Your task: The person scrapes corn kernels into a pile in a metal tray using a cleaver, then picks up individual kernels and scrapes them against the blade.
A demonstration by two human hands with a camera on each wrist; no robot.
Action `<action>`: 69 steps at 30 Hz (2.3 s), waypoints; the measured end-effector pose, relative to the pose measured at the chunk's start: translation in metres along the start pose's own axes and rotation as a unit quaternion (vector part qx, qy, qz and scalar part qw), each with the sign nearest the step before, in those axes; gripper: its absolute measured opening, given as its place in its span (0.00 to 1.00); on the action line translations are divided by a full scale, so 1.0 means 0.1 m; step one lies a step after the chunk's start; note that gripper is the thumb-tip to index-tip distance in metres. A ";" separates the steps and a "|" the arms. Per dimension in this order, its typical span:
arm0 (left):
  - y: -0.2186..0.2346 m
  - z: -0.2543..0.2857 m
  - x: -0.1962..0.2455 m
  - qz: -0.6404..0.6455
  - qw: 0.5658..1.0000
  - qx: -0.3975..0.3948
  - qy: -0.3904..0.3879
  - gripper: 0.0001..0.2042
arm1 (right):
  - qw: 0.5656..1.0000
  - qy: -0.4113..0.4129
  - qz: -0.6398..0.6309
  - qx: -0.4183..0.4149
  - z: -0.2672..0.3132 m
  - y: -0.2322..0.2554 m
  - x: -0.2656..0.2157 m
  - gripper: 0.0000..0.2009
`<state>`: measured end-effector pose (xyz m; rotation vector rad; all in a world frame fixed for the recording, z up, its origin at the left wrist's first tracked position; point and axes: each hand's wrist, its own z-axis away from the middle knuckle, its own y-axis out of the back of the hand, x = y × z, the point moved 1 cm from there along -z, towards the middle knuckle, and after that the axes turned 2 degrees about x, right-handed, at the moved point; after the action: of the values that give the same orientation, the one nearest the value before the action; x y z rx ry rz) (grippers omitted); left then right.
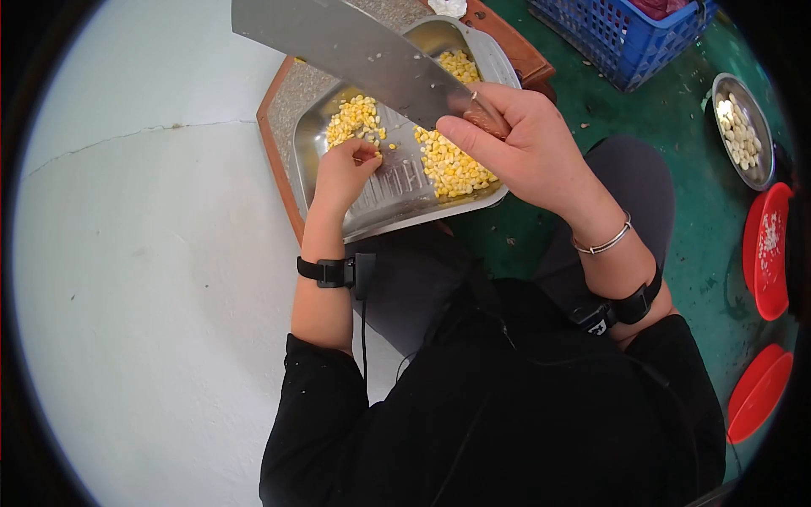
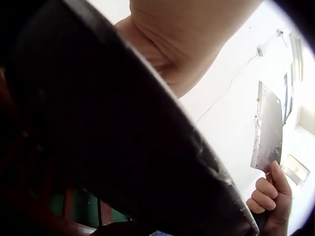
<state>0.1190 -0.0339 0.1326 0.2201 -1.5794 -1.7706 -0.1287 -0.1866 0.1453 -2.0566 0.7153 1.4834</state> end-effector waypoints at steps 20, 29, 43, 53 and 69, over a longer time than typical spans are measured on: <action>0.40 0.27 0.65 0.655 0.756 -0.005 -0.016 0.07 | 0.999 0.018 0.014 -0.027 0.01 -0.03 -0.08 0.20; 0.43 0.33 0.75 0.709 0.705 -0.016 -0.026 0.06 | 0.996 0.029 0.062 -0.056 0.03 0.01 -0.07 0.11; 0.45 0.36 0.76 0.710 0.704 -0.024 -0.012 0.07 | 0.996 0.035 0.059 -0.048 0.03 0.00 -0.09 0.10; 0.44 0.38 0.78 0.678 0.733 -0.040 -0.030 0.06 | 0.996 0.035 0.058 -0.052 0.04 -0.02 -0.08 0.14; 0.44 0.45 0.88 0.576 0.812 0.076 -0.059 0.09 | 0.994 0.047 0.085 -0.042 0.03 0.00 -0.08 0.10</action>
<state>0.0484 -0.0512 0.2127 -0.6741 -1.4123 -0.6927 -0.1326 -0.1832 0.1517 -2.1868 0.8991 1.5409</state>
